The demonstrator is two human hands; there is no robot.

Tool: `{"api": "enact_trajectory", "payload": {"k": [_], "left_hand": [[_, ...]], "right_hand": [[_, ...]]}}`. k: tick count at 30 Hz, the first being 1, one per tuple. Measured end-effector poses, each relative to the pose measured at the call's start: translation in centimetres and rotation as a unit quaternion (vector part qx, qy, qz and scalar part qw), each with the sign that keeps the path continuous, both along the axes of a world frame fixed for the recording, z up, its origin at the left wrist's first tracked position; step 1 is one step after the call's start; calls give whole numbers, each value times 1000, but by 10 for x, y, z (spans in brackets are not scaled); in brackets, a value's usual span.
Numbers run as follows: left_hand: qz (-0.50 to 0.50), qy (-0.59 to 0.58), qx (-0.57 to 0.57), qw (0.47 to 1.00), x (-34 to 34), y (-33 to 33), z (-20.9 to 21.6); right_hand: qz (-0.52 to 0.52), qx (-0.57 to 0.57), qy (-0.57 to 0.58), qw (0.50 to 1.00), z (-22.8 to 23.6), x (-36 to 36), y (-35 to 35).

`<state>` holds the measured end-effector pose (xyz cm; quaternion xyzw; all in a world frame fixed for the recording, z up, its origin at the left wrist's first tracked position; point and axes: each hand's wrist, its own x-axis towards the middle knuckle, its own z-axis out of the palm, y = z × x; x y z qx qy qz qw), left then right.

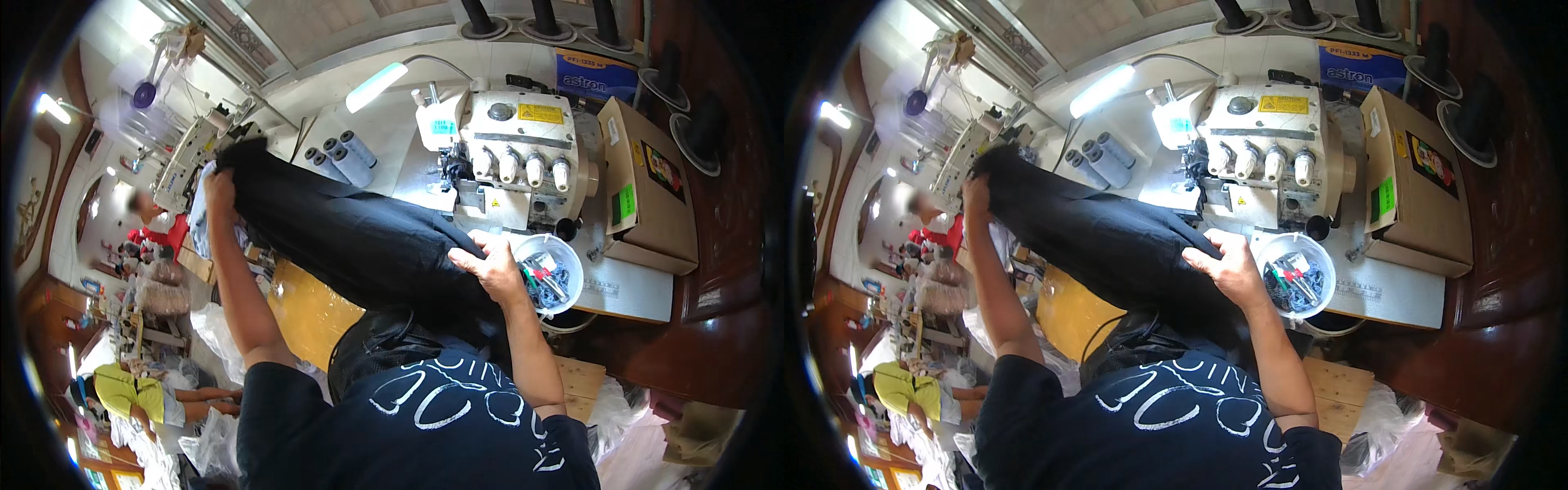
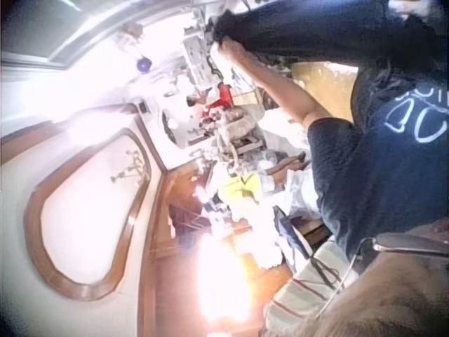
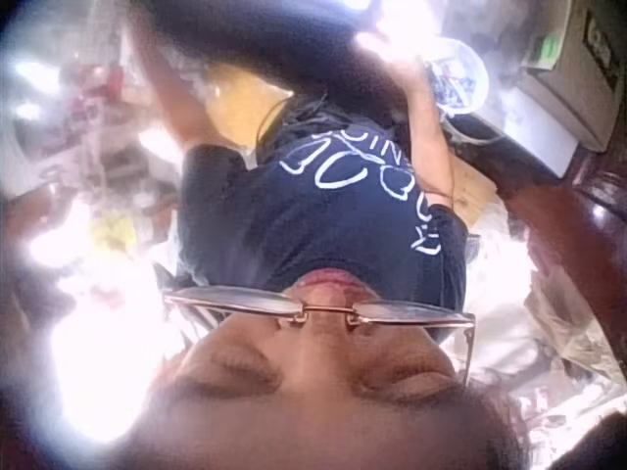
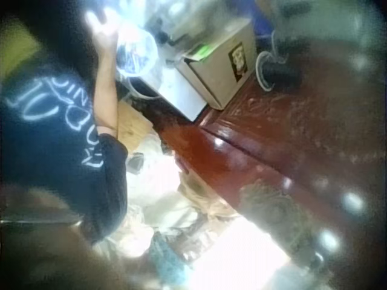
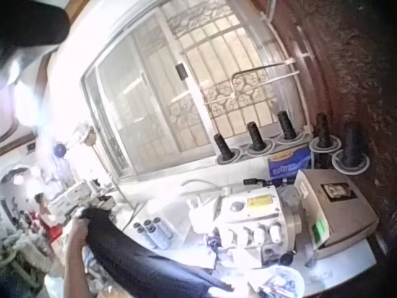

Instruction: The person sorts through spools of thread in a box, places several spools onto a sewing machine table, and then unfolds a black fabric garment to check its orientation.

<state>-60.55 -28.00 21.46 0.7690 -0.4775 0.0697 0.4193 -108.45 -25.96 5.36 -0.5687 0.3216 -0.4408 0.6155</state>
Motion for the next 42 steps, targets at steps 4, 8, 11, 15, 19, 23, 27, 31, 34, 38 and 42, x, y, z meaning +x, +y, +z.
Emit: {"api": "enact_trajectory", "payload": {"k": [4,8,11,15,19,23,27,31,34,38,42], "left_hand": [[-68,510,-26,857,-17,-36,-24],[-140,588,-38,796,21,-51,-35],[-211,603,-81,765,47,-74,-59],[-247,654,-123,704,37,-115,-99],[-288,601,-165,727,-9,-113,-148],[-216,207,-214,930,-61,-62,-174],[-117,182,-289,933,-59,-4,-227],[-175,-118,166,963,-114,-13,-212],[-146,-175,264,937,-112,-42,-207],[-90,-178,206,958,-95,-83,-226],[-80,-162,166,970,-84,-113,-226]], "right_hand": [[-71,53,-54,995,-14,15,-7],[-139,33,-101,985,-14,24,-14],[-174,82,-175,966,-2,34,-25],[-253,43,-194,947,-11,41,-28],[-331,-45,-128,934,-11,47,-25],[-367,-20,-84,926,-15,49,-18],[-338,-64,183,921,-31,81,4],[-306,-89,325,891,-69,85,22],[-286,-256,348,856,-69,111,3],[-232,-392,372,809,-83,138,-8],[-138,-468,397,777,-78,151,-5]]}}
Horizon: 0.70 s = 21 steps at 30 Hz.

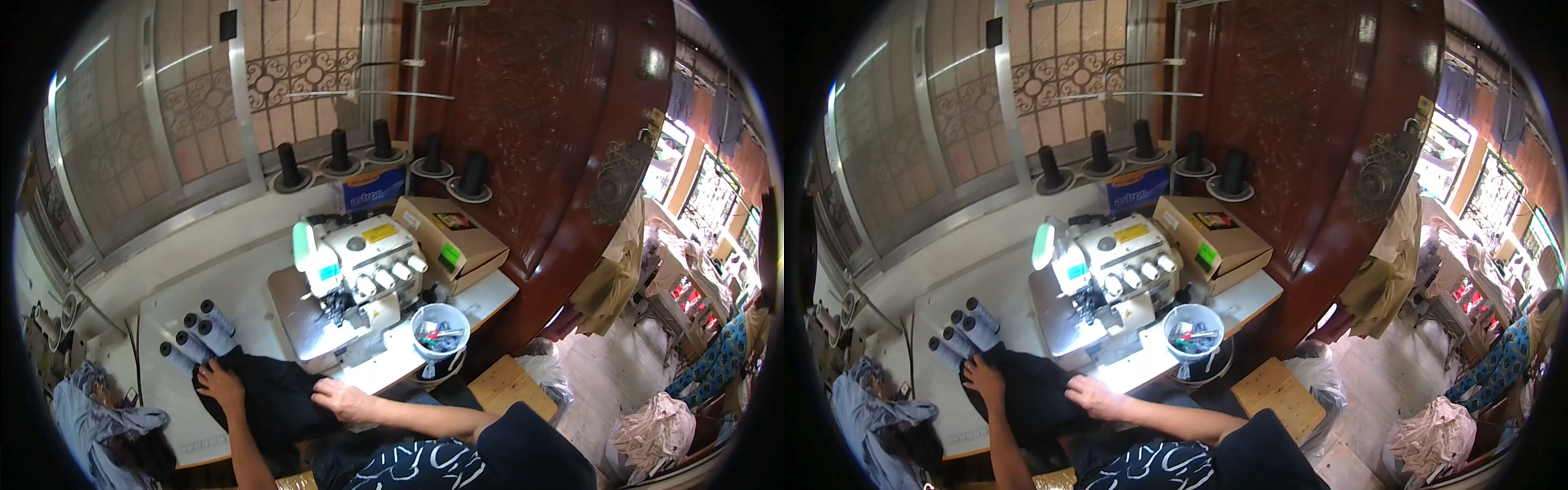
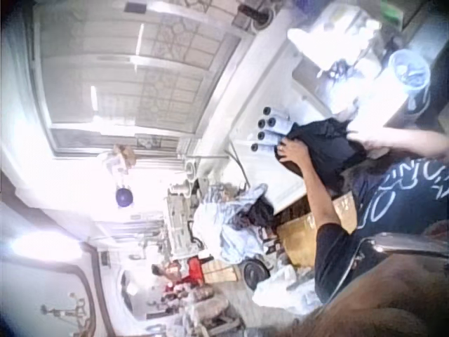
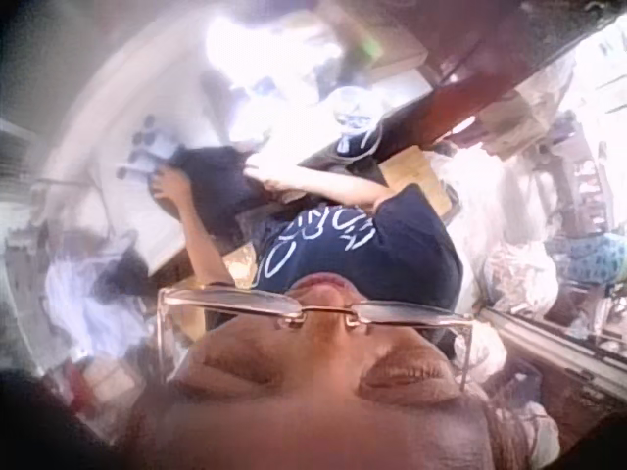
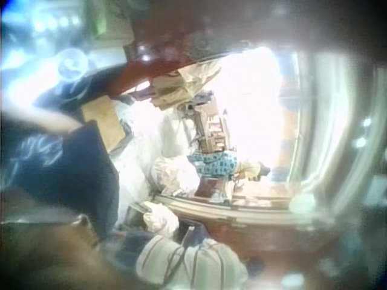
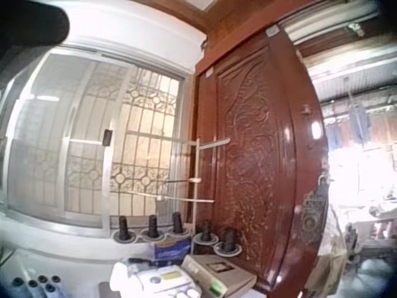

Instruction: The person sorts through spools of thread in a box, places several spools onto a sewing machine table, and then unfolds a black fabric garment to check its orientation.

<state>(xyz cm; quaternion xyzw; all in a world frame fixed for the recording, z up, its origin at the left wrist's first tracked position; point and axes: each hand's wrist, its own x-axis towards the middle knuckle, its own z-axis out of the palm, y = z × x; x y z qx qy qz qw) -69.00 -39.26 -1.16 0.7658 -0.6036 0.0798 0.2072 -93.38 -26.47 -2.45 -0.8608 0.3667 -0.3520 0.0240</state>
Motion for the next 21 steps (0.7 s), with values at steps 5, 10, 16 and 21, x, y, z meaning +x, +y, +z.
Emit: {"api": "enact_trajectory", "payload": {"k": [5,10,16,21], "left_hand": [[9,-9,-17,1000,2,-16,-18],[24,-20,-21,999,24,-1,-3],[-5,-51,-52,997,20,-19,-34],[-8,-26,-37,999,15,-20,-26]], "right_hand": [[-3,1,-115,993,56,-26,34],[-322,-17,-285,902,123,-180,67],[-587,88,-38,804,94,-302,32],[-510,-100,-159,840,26,-329,12]]}}
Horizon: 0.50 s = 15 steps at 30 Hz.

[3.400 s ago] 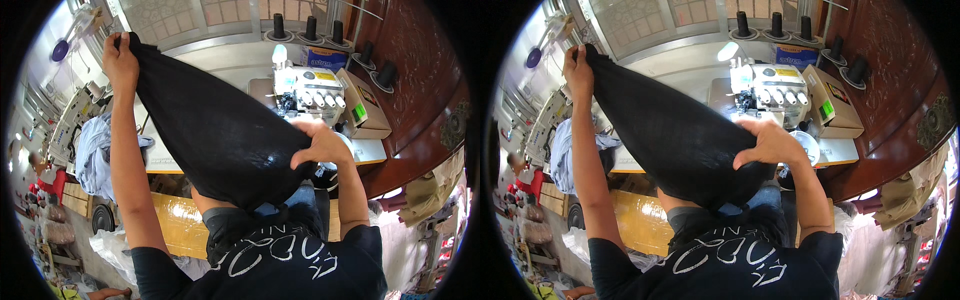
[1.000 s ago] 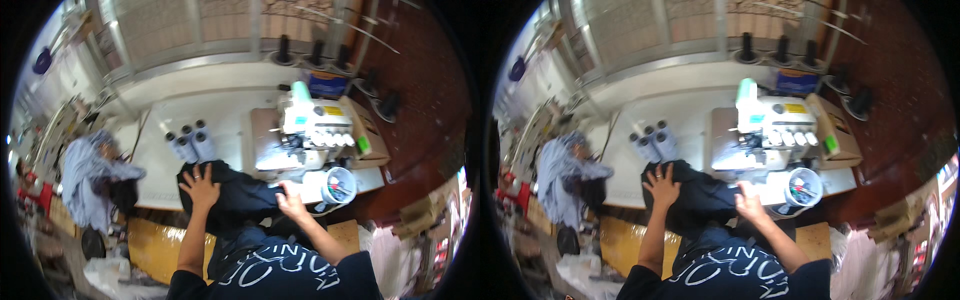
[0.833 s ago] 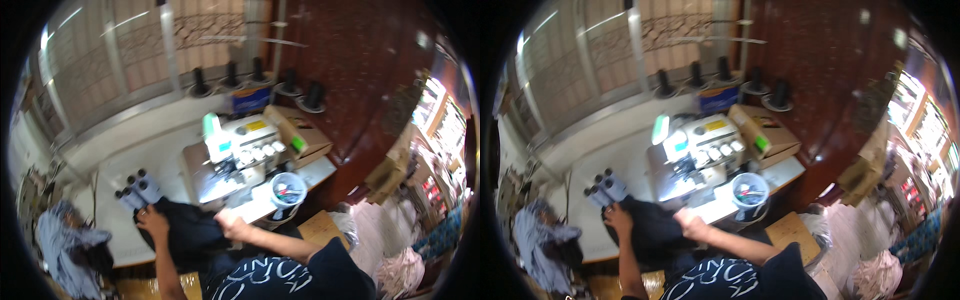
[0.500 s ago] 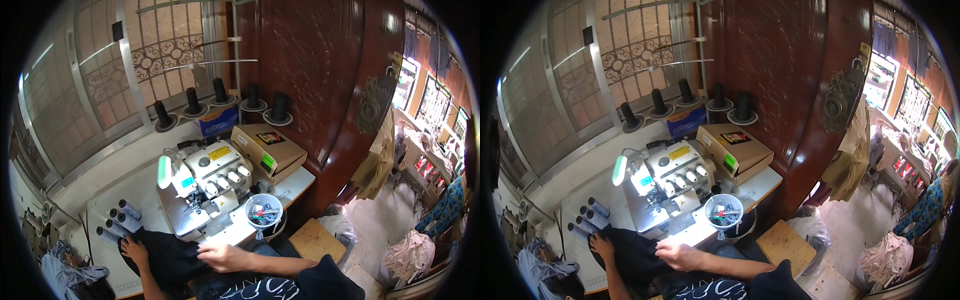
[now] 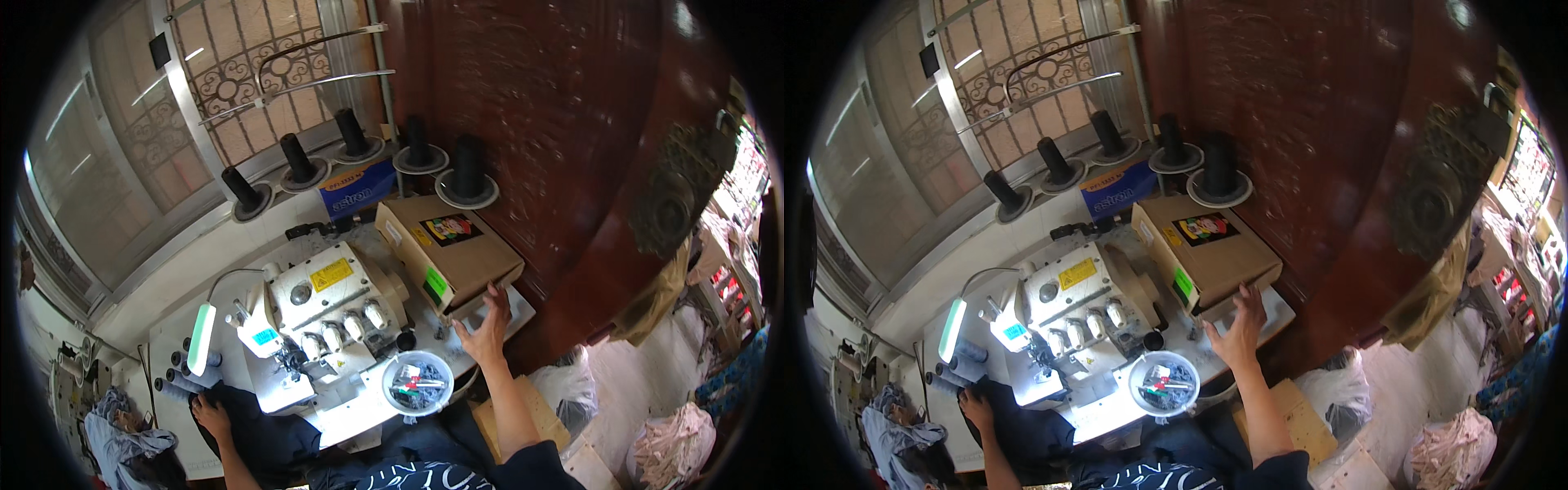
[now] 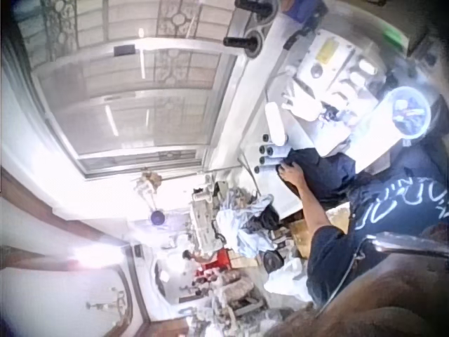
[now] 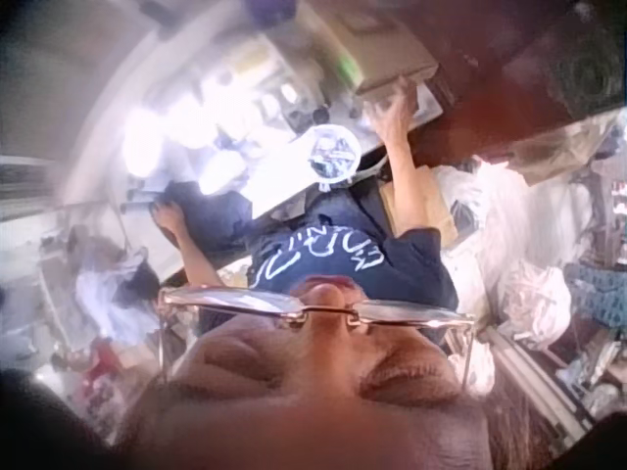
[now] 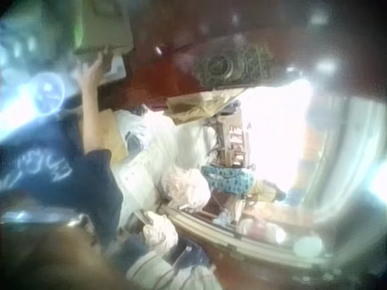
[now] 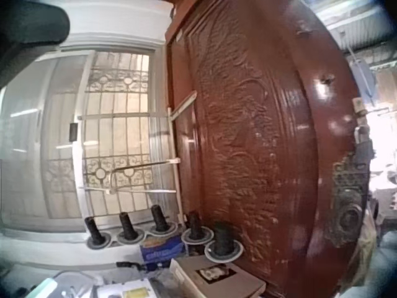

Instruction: The person sorts through spools of thread in a box, places several spools onto a sewing machine table, and then unfolds a black fabric garment to check its orientation.

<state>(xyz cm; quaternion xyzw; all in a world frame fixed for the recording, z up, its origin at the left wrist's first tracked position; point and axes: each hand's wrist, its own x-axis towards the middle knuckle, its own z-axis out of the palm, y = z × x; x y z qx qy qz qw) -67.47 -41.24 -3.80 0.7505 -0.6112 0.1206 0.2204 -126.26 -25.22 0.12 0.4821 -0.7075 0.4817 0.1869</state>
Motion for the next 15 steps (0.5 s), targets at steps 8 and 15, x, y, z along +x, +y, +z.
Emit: {"api": "enact_trajectory", "payload": {"k": [8,15], "left_hand": [[31,-50,-7,998,-4,4,-3],[-14,-39,-21,999,30,-5,-32]], "right_hand": [[10,102,140,985,18,-16,-1],[80,229,74,967,28,-30,1]]}}
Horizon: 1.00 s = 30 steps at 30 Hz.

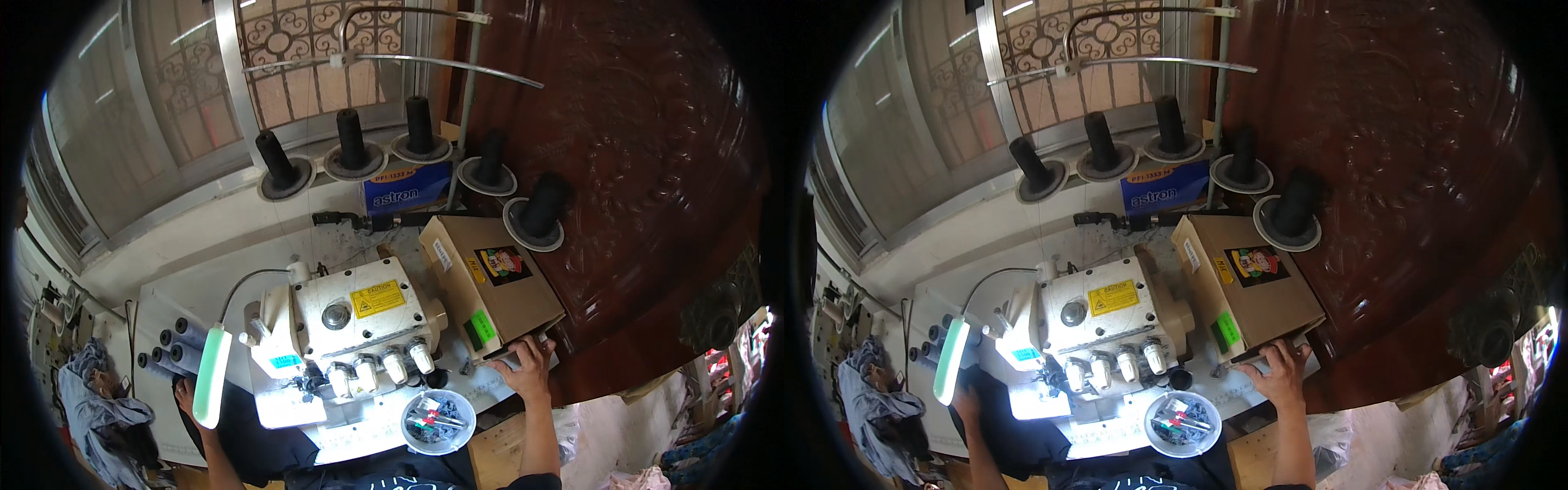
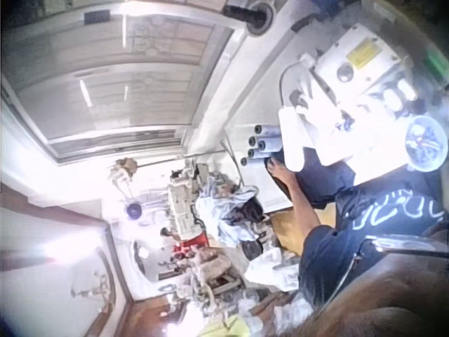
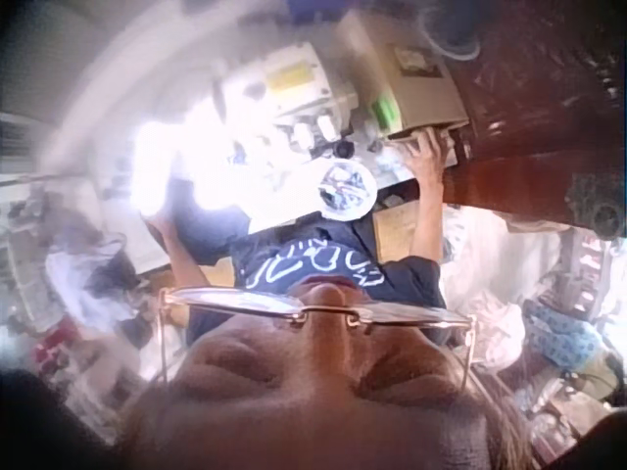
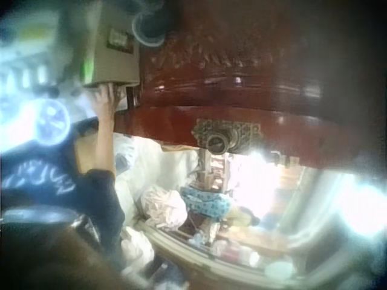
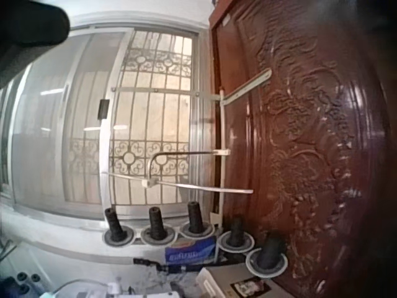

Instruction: The person sorts through spools of thread in a box, places several spools onto a sewing machine table, and then unfolds a black fabric garment to check its orientation.

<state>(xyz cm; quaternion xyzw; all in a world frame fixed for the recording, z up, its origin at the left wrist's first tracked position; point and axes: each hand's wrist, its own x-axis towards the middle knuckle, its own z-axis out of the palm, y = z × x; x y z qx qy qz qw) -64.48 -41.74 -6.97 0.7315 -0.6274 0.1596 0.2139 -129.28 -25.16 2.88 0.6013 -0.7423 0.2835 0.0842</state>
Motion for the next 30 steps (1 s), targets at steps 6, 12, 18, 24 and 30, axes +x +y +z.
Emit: {"api": "enact_trajectory", "payload": {"k": [6,12,18,24,30], "left_hand": [[18,5,9,1000,-38,6,43],[-25,32,32,999,-29,9,41],[-73,91,70,991,-10,14,39],[-66,66,76,993,40,8,-8],[-69,57,103,991,56,0,-33]], "right_hand": [[-3,33,-7,999,14,10,7],[22,-79,-126,989,13,5,-9],[17,-79,-120,989,3,0,-3],[26,-57,-73,995,11,3,-6],[59,-18,-14,998,-1,-6,5]]}}
